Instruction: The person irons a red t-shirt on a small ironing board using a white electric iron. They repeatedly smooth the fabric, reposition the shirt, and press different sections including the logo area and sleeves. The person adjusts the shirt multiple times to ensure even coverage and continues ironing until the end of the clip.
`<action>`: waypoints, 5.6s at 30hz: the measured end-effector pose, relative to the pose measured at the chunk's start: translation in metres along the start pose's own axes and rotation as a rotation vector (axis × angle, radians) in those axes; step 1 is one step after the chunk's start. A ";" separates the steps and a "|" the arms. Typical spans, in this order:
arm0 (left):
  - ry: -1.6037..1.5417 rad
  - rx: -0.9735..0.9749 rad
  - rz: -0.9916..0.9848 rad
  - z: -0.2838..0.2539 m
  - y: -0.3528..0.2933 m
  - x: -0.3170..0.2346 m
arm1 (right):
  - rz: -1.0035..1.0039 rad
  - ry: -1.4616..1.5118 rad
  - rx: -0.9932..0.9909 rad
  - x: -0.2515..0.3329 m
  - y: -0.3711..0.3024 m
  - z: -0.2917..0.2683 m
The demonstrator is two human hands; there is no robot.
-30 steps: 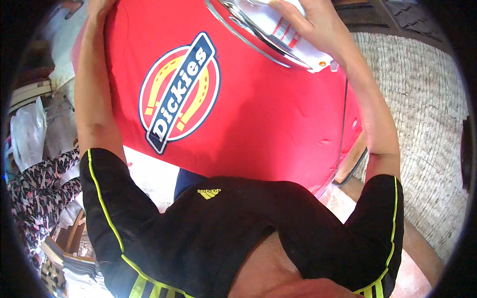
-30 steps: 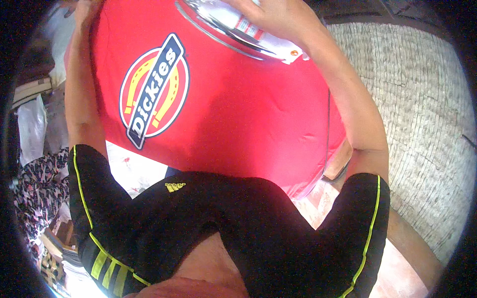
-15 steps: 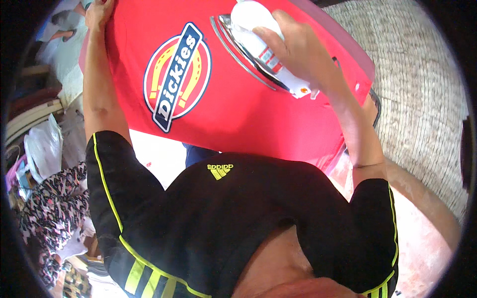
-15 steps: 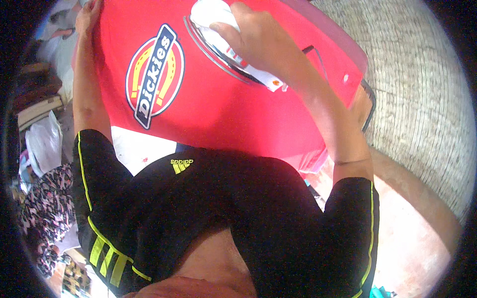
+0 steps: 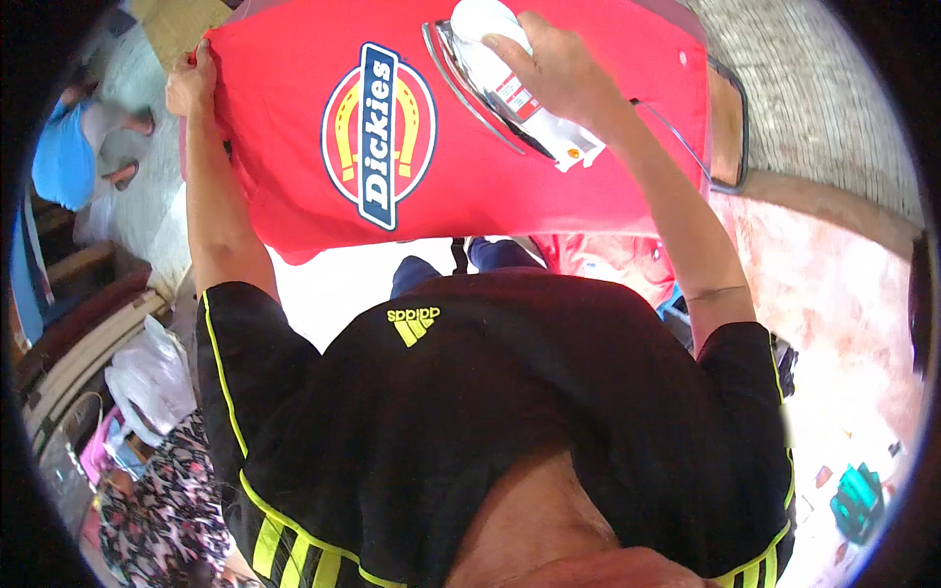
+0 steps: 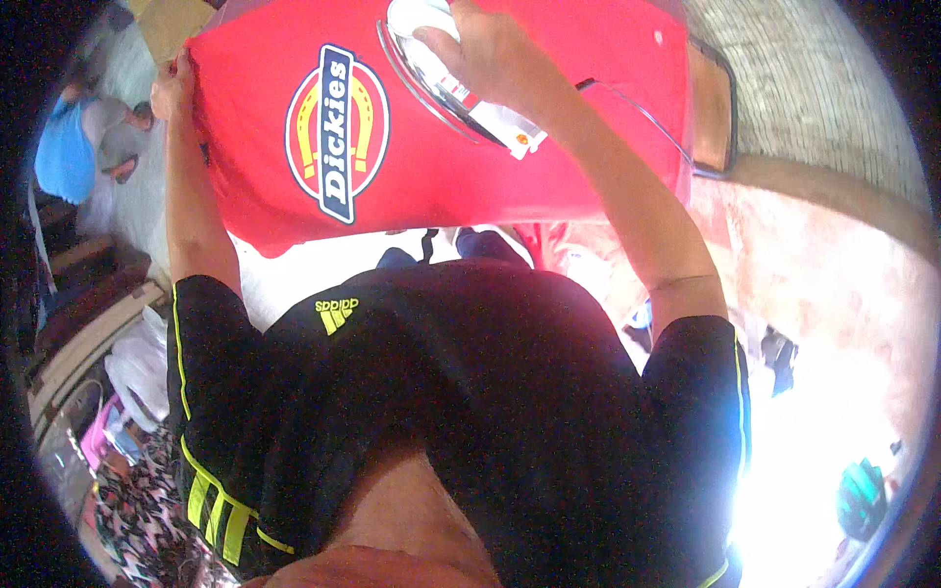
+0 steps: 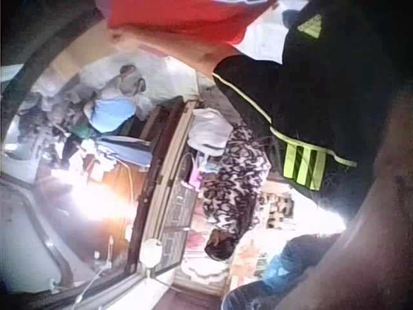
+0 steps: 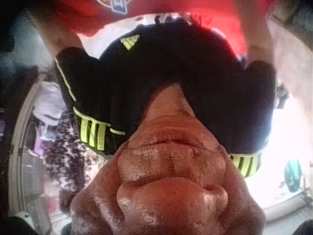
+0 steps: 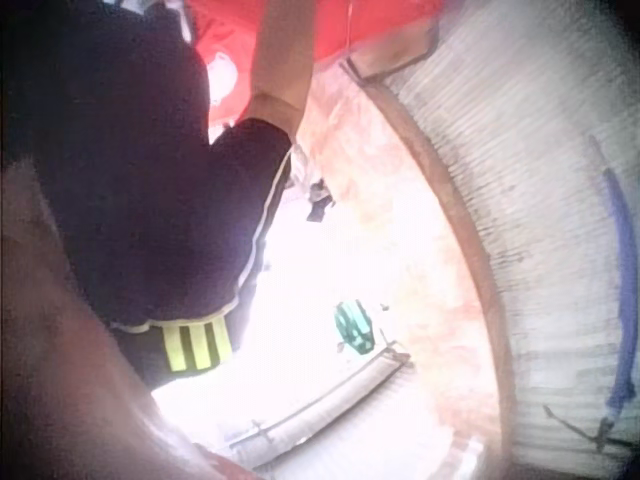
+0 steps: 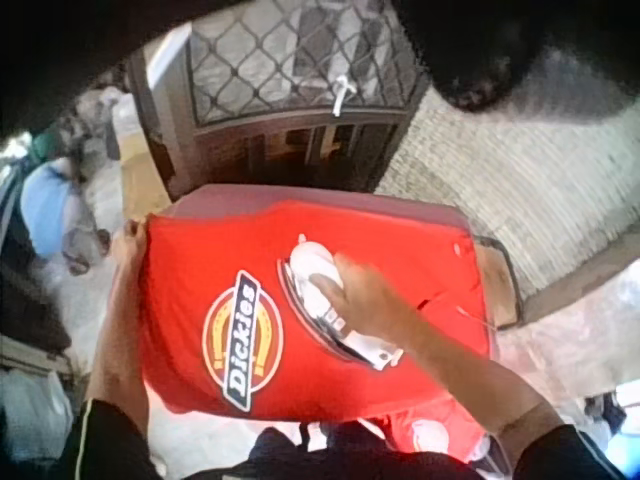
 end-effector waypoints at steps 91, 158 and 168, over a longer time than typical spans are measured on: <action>0.040 0.221 0.966 -0.024 -0.232 -0.331 | 0.382 -0.434 -0.415 -0.333 0.029 -0.160; 0.001 0.135 0.970 -0.006 -0.224 -0.330 | 0.119 0.045 -0.457 -0.192 -0.174 -0.082; 0.058 0.116 0.960 -0.017 -0.225 -0.323 | 0.145 -0.144 -0.662 -0.239 -0.142 -0.111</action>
Point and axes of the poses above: each hand's wrist, its own y-axis towards the middle knuckle, its own z-axis out of the palm, x = y × z, the point moved 2 cm from there along y, towards the middle knuckle, and after that the axes turned 3 degrees about y, right-handed, at the moved point
